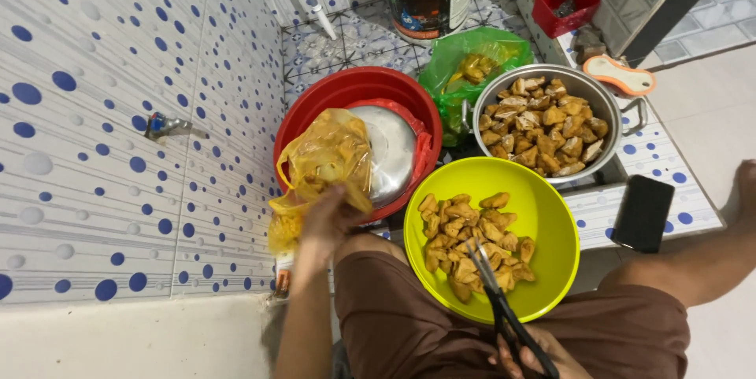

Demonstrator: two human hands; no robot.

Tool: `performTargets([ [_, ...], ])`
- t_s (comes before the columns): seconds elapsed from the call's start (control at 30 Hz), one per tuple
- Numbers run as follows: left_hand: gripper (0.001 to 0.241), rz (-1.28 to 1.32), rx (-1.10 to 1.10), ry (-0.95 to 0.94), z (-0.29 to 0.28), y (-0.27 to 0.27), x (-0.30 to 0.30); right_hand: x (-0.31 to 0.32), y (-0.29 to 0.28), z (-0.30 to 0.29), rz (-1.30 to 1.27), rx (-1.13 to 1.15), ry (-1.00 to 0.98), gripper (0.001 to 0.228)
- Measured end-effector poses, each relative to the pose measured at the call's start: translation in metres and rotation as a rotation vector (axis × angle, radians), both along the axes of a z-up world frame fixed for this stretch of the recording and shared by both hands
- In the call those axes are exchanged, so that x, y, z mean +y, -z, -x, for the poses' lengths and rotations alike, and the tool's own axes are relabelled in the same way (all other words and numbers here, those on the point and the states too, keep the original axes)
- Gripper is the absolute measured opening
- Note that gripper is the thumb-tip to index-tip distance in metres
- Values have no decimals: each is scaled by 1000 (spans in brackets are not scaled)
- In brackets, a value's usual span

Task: Cutting pieces of fried tofu with scissors and placing them into a bowl.

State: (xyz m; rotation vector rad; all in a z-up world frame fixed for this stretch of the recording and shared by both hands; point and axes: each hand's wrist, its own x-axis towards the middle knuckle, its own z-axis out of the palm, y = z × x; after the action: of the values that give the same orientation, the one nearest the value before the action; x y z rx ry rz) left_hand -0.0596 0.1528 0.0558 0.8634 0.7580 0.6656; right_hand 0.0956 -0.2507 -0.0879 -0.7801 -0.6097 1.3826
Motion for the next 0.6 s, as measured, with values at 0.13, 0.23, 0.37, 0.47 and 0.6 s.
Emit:
performTargets([
  [0.13, 49, 111, -270, 442, -16, 61, -34, 1, -9, 6, -13, -40, -48, 65],
  [0.23, 49, 206, -190, 461, -35, 71, -62, 0, -26, 6, 4, -126, -88, 62],
  [0.37, 56, 192, -297, 490, -51, 57, -91, -4, -19, 4, 28, -136, -102, 56],
  [0.47, 44, 168, -256, 440, -59, 58, -101, -6, -17, 5, 31, -110, -87, 59],
  [0.6, 38, 181, -290, 401, -63, 58, -107, -9, -9, 7, 35, -24, -59, 57],
])
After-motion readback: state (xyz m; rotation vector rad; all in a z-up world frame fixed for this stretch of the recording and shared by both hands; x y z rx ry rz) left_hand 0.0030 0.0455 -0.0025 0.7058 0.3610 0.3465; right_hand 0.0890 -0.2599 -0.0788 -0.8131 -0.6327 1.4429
